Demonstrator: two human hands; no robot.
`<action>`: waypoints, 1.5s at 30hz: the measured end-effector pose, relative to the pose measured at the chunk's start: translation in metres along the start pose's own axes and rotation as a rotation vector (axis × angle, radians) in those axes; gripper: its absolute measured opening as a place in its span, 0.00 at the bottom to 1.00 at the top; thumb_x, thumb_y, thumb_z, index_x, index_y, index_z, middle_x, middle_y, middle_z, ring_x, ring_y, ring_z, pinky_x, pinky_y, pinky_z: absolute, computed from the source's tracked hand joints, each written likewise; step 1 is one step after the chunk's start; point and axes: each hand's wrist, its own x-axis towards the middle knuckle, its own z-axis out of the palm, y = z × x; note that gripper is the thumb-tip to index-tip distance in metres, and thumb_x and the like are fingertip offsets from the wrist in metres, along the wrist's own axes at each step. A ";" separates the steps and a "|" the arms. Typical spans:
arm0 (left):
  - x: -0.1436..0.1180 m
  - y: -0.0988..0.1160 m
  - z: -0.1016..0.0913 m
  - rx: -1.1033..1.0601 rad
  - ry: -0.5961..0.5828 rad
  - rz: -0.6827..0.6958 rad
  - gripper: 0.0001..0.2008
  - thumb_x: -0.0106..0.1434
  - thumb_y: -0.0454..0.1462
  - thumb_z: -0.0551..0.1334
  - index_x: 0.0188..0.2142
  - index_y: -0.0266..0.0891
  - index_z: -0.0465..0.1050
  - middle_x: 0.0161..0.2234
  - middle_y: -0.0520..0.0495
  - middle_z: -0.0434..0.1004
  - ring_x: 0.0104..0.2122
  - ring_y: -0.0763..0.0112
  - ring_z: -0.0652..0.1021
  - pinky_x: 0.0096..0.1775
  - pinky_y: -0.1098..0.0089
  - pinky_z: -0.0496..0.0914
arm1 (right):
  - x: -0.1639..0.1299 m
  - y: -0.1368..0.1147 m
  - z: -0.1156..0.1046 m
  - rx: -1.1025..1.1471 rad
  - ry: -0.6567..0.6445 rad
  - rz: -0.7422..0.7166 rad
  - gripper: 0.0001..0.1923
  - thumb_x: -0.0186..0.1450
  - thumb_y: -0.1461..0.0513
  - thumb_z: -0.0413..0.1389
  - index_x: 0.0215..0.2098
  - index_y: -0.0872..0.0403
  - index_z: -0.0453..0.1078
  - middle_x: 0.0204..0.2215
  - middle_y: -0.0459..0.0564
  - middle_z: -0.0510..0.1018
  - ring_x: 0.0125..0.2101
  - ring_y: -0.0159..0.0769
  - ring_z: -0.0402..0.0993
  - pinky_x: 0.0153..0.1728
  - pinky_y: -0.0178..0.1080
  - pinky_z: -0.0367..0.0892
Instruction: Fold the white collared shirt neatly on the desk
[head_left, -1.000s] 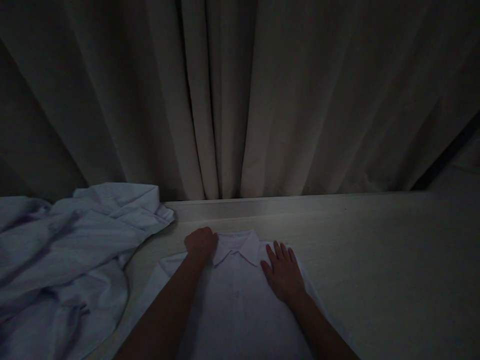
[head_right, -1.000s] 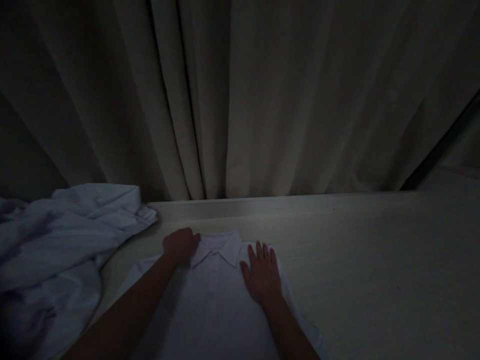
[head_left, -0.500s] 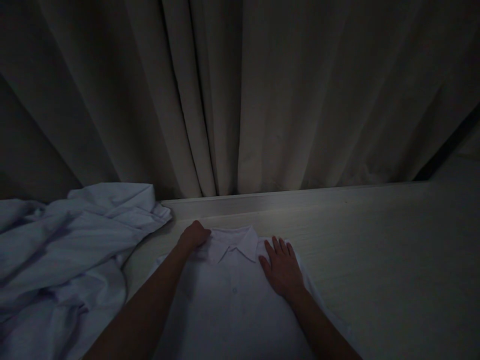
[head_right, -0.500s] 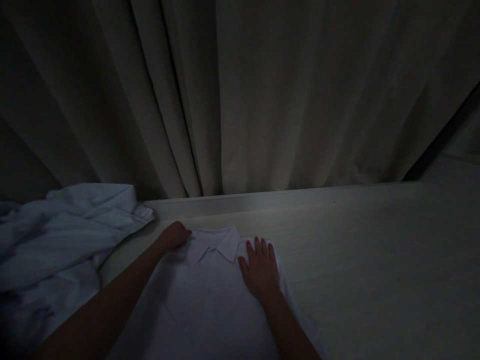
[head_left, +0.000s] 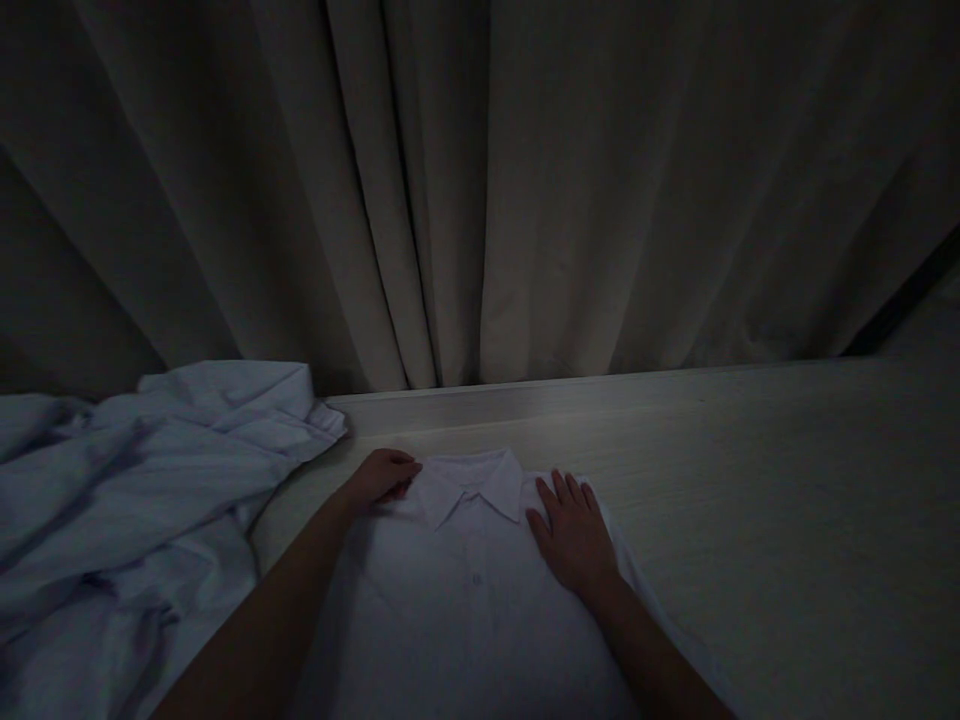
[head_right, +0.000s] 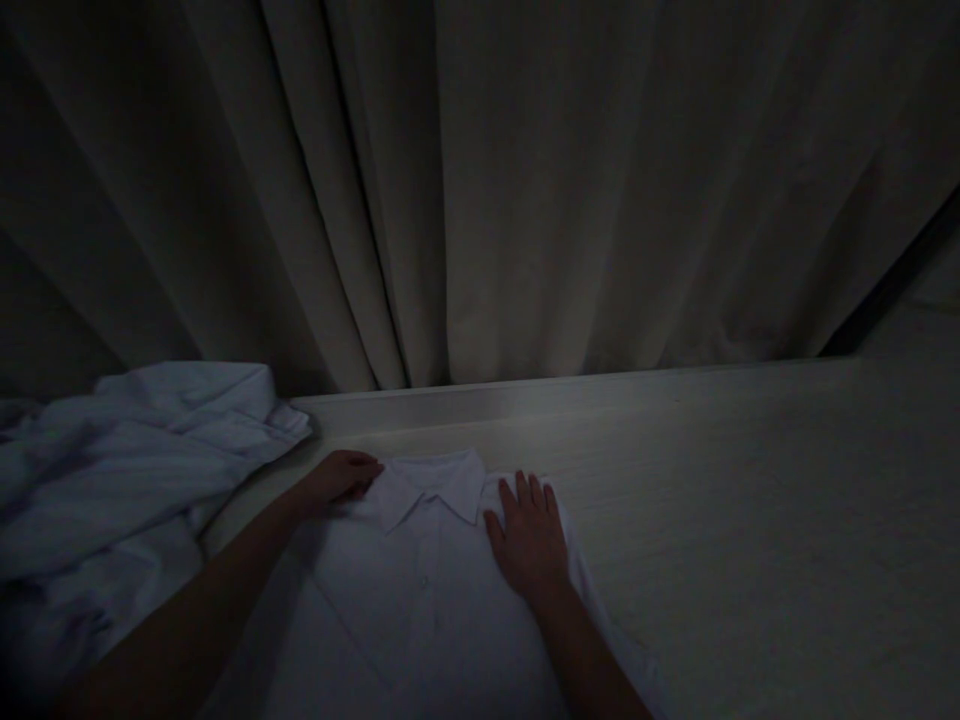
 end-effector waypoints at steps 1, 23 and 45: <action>0.000 0.001 0.001 0.004 0.008 0.001 0.15 0.51 0.49 0.57 0.22 0.38 0.65 0.14 0.56 0.64 0.15 0.78 0.64 0.18 0.75 0.56 | 0.000 0.000 0.000 -0.001 -0.001 0.000 0.32 0.67 0.46 0.34 0.63 0.52 0.54 0.65 0.56 0.53 0.64 0.46 0.44 0.63 0.51 0.38; -0.024 0.011 0.020 0.788 0.344 0.244 0.19 0.64 0.40 0.43 0.45 0.46 0.70 0.42 0.42 0.73 0.41 0.62 0.75 0.41 0.63 0.68 | 0.000 0.001 0.001 -0.014 0.006 -0.009 0.30 0.67 0.48 0.36 0.62 0.54 0.55 0.64 0.57 0.54 0.64 0.46 0.46 0.63 0.51 0.39; -0.022 0.035 0.027 0.660 0.268 -0.111 0.19 0.57 0.45 0.50 0.35 0.36 0.73 0.40 0.32 0.79 0.40 0.54 0.78 0.35 0.63 0.68 | -0.002 0.004 0.005 -0.027 0.017 -0.015 0.29 0.67 0.49 0.39 0.61 0.54 0.57 0.63 0.56 0.56 0.64 0.46 0.48 0.63 0.50 0.40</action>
